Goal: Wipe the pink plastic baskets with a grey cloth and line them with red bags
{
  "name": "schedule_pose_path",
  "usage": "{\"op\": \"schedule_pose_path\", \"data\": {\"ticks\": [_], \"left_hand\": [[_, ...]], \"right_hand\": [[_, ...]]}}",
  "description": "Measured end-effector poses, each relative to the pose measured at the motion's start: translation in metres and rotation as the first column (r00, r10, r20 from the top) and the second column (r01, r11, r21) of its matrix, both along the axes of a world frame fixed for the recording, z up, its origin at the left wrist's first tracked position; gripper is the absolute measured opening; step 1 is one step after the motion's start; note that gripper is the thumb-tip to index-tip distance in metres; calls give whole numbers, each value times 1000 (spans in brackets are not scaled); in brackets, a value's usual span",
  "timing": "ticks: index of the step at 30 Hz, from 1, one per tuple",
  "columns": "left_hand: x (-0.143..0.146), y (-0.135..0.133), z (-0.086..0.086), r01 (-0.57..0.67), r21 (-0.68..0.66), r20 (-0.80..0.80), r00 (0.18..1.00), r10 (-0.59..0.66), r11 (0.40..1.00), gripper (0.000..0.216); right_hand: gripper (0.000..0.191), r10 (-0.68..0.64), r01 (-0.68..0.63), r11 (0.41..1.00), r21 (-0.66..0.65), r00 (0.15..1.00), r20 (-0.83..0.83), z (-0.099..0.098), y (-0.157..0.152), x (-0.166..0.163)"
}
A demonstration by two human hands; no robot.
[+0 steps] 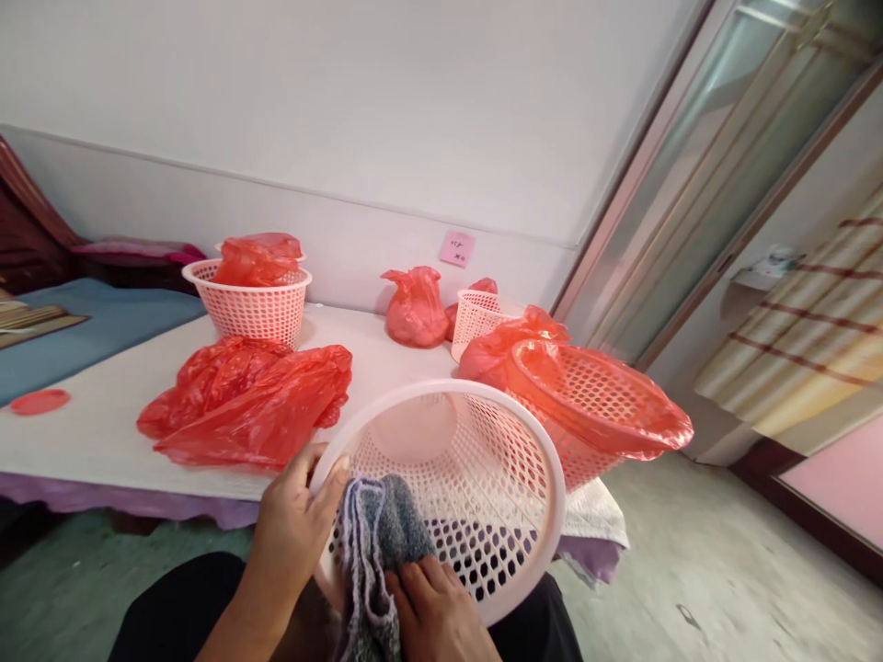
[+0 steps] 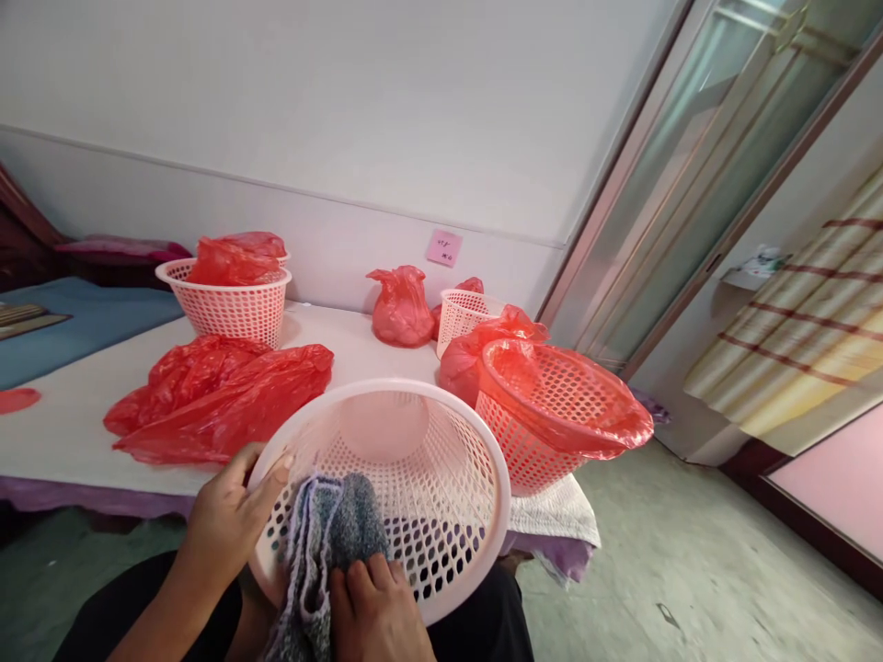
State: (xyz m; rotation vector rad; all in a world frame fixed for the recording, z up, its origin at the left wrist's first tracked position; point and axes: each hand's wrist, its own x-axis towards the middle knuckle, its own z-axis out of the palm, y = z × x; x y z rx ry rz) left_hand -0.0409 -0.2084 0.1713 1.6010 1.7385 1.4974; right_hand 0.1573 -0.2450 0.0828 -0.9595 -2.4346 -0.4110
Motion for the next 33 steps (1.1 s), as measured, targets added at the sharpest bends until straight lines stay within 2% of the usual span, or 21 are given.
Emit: {"op": "schedule_pose_path", "data": {"ticks": [3,6,8,9,11,13,17,19,21,25,29,31,33], "left_hand": [[9,-15,-14,-4,-52,141,990,11,999,33],[15,-27,-41,34,-116,207,978,-9,993,38],[14,-30,-57,-34,-72,135,990,43,997,39],[12,-29,-63,-72,-30,81,994,74,997,38],[8,-26,-69,-111,53,-16,994,112,992,37],[5,-22,-70,-119,110,-94,987,130,987,37],[9,-20,-62,-85,240,-227,964,141,967,33],[12,-21,-60,-51,293,-275,952,135,955,29],[14,-23,-60,-35,319,-303,943,137,947,27],[15,-23,-63,-32,318,-316,939,138,948,26],[21,-25,-61,32,289,-297,953,58,957,24],[25,-27,-59,60,266,-282,959,19,962,22],[28,-29,-57,75,253,-270,963,-4,964,21]], "right_hand": [[30,22,-38,972,-232,997,-73,17,5,-7],[39,1,-90,853,-514,985,-170,35,6,-11],[37,7,-69,799,-597,994,-105,39,6,-9],[35,9,-24,801,-598,1000,-28,39,6,-6],[24,-36,119,842,-526,986,166,36,7,1],[17,-116,270,861,-432,930,348,34,13,10],[24,-279,511,809,-289,768,576,45,40,27],[28,-369,596,767,-239,713,596,54,56,34],[31,-424,635,742,-215,693,582,60,68,39],[33,-430,638,735,-231,701,569,53,73,40],[29,-405,623,733,-275,723,560,38,69,39],[29,-443,634,730,-254,723,530,40,73,43],[34,-518,663,720,-205,709,478,52,81,50]]}}
